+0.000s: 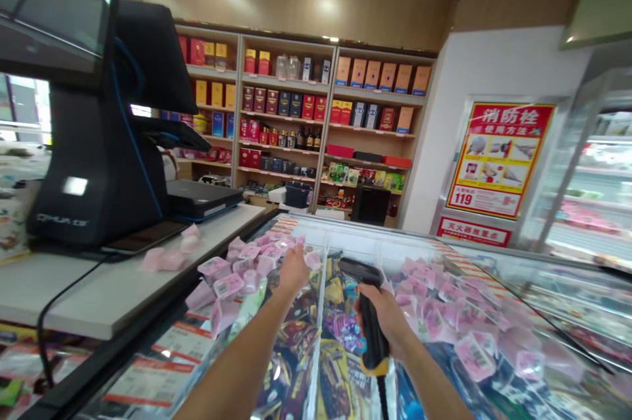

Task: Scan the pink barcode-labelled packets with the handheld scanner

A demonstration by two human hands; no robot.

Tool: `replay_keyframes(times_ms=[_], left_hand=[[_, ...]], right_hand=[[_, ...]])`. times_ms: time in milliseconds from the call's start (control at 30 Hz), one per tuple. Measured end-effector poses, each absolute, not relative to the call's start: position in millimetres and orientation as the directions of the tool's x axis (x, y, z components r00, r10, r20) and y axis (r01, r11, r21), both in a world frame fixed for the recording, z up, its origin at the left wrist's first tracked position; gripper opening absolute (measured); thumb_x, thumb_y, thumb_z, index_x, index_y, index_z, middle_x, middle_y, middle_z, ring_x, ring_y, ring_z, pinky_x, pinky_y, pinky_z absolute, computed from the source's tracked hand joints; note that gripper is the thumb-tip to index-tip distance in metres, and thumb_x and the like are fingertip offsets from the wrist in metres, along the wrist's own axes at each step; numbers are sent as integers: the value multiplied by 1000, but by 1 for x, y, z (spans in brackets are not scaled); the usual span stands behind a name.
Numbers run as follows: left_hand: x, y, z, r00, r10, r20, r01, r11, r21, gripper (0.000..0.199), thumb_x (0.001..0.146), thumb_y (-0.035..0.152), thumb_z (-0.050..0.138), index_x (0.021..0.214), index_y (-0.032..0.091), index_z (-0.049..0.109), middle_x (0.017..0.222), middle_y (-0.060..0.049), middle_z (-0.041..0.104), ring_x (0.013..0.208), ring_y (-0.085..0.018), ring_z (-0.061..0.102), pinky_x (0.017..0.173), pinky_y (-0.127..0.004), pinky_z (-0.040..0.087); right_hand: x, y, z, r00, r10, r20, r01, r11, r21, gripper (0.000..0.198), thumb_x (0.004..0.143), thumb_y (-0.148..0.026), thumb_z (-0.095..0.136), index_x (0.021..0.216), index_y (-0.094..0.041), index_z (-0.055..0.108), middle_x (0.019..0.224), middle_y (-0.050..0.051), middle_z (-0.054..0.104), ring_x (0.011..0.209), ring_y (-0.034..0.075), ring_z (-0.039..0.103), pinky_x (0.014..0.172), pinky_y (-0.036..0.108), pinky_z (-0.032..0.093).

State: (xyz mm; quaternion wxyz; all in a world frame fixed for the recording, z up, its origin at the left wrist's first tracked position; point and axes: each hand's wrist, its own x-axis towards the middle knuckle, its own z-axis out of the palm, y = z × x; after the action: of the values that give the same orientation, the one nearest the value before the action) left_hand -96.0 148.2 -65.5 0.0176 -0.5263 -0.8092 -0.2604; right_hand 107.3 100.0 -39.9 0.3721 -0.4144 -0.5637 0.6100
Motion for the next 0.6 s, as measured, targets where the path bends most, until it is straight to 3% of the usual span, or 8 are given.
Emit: replay_keyframes(times_ms=[133,267,433,600], left_hand=[[-88,161,-61,-375,871,317,880,227,418,37,76,29,45,112,19,42,118,-8,43,99,-20,47,80,-43,40],[-79,171,-65,-295,913,282,891,156,427,31,76,29,45,105,17,47,111,-7,49,93,-18,50,77,-40,42],[-77,164,-73,-356,888,291,865,196,462,29,77,29,45,103,16,48,102,-6,53,86,-16,53,73,-37,44],[-89,145,-75,-416,864,283,845,253,470,30,76,29,46,103,16,48,107,-6,51,91,-17,51,75,-39,43]], right_hand=[[112,94,-36,-370,926,-73,-15,-85,-996,36,69,-45,43,54,-13,50,36,-1,48,29,8,41,32,20,33],[119,92,-33,-364,925,-107,-21,-123,-992,34,68,-45,44,59,-13,51,37,-1,48,31,9,42,32,20,34],[122,93,-34,-366,925,-102,-50,-129,-990,33,68,-45,46,63,-12,52,39,0,50,32,9,43,33,21,34],[119,91,-35,-352,932,-81,-85,-118,-989,32,68,-43,45,58,-13,51,35,-1,47,31,9,42,32,20,33]])
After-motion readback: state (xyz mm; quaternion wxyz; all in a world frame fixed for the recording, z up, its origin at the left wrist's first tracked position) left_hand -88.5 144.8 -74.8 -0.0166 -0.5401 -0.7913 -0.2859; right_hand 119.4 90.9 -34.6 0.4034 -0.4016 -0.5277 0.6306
